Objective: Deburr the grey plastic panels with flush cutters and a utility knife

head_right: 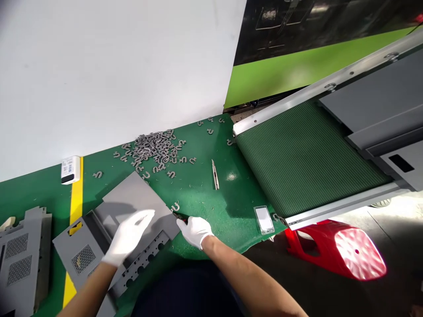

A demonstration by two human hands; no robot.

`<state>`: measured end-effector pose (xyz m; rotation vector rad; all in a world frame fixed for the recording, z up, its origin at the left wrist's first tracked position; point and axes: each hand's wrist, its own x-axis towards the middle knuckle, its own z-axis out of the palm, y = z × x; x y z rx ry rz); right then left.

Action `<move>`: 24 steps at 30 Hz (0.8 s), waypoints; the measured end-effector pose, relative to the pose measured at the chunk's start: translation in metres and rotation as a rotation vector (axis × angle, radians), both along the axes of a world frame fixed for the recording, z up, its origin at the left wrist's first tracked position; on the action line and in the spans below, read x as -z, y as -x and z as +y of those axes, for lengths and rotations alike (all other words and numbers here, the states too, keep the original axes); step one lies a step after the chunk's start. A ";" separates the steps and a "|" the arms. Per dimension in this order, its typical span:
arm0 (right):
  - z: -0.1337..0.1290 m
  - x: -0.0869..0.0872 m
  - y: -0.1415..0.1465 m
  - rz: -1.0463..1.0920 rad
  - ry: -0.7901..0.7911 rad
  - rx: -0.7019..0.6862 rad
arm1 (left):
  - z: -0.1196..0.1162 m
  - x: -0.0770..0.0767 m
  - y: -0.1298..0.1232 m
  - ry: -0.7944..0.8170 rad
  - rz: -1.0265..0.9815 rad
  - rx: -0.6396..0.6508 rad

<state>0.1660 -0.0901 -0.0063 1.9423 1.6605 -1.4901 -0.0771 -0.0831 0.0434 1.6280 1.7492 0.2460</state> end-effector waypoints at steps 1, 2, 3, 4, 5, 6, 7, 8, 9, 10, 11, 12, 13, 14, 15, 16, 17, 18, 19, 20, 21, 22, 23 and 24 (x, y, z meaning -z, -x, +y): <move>0.002 0.000 0.002 -0.007 0.000 -0.007 | 0.027 0.004 -0.010 0.000 -0.002 0.066; 0.003 -0.001 0.004 -0.013 -0.003 -0.013 | 0.052 0.007 -0.022 0.026 0.006 0.149; 0.004 -0.001 0.005 -0.017 -0.007 -0.019 | 0.073 0.011 -0.034 0.082 0.021 0.275; 0.005 -0.002 0.007 -0.020 -0.012 -0.023 | 0.090 0.013 -0.044 0.156 0.042 0.416; 0.006 -0.003 0.008 -0.023 -0.017 -0.026 | 0.103 0.016 -0.053 0.251 0.068 0.526; 0.007 -0.003 0.009 -0.026 -0.021 -0.027 | 0.112 0.018 -0.060 0.340 0.094 0.627; 0.007 -0.004 0.010 -0.028 -0.024 -0.027 | 0.118 0.020 -0.065 0.414 0.117 0.699; 0.008 -0.004 0.010 -0.030 -0.027 -0.025 | 0.121 0.023 -0.067 0.466 0.136 0.743; 0.008 -0.004 0.010 -0.032 -0.028 -0.023 | 0.123 0.024 -0.068 0.490 0.146 0.771; 0.008 -0.004 0.010 -0.034 -0.029 -0.020 | 0.123 0.026 -0.068 0.489 0.149 0.789; 0.008 -0.004 0.010 -0.036 -0.028 -0.018 | 0.123 0.028 -0.068 0.482 0.148 0.799; 0.009 -0.005 0.010 -0.039 -0.025 -0.017 | 0.123 0.029 -0.067 0.479 0.146 0.798; 0.009 -0.005 0.009 -0.041 -0.022 -0.016 | 0.124 0.029 -0.067 0.481 0.145 0.789; 0.009 -0.005 0.009 -0.045 -0.019 -0.015 | 0.124 0.029 -0.067 0.489 0.148 0.776; 0.009 -0.006 0.008 -0.048 -0.018 -0.014 | 0.124 0.029 -0.067 0.502 0.153 0.761; 0.010 -0.006 0.008 -0.053 -0.017 -0.011 | 0.125 0.028 -0.067 0.516 0.161 0.746; 0.010 -0.007 0.007 -0.057 -0.017 -0.010 | 0.126 0.027 -0.067 0.527 0.169 0.735; 0.010 -0.007 0.007 -0.058 -0.018 -0.010 | 0.126 0.026 -0.067 0.531 0.173 0.731; 0.011 -0.007 0.007 -0.056 -0.019 -0.011 | 0.127 0.026 -0.067 0.532 0.172 0.732; 0.011 -0.007 0.007 -0.053 -0.021 -0.013 | 0.128 0.026 -0.066 0.533 0.165 0.733; 0.011 -0.006 0.006 -0.048 -0.024 -0.016 | 0.129 0.026 -0.065 0.536 0.159 0.727; 0.011 -0.006 0.006 -0.044 -0.027 -0.020 | 0.129 0.027 -0.064 0.543 0.155 0.718; 0.011 -0.005 0.005 -0.041 -0.029 -0.023 | 0.130 0.027 -0.063 0.550 0.153 0.711; 0.011 -0.004 0.005 -0.039 -0.029 -0.025 | 0.130 0.028 -0.062 0.554 0.153 0.706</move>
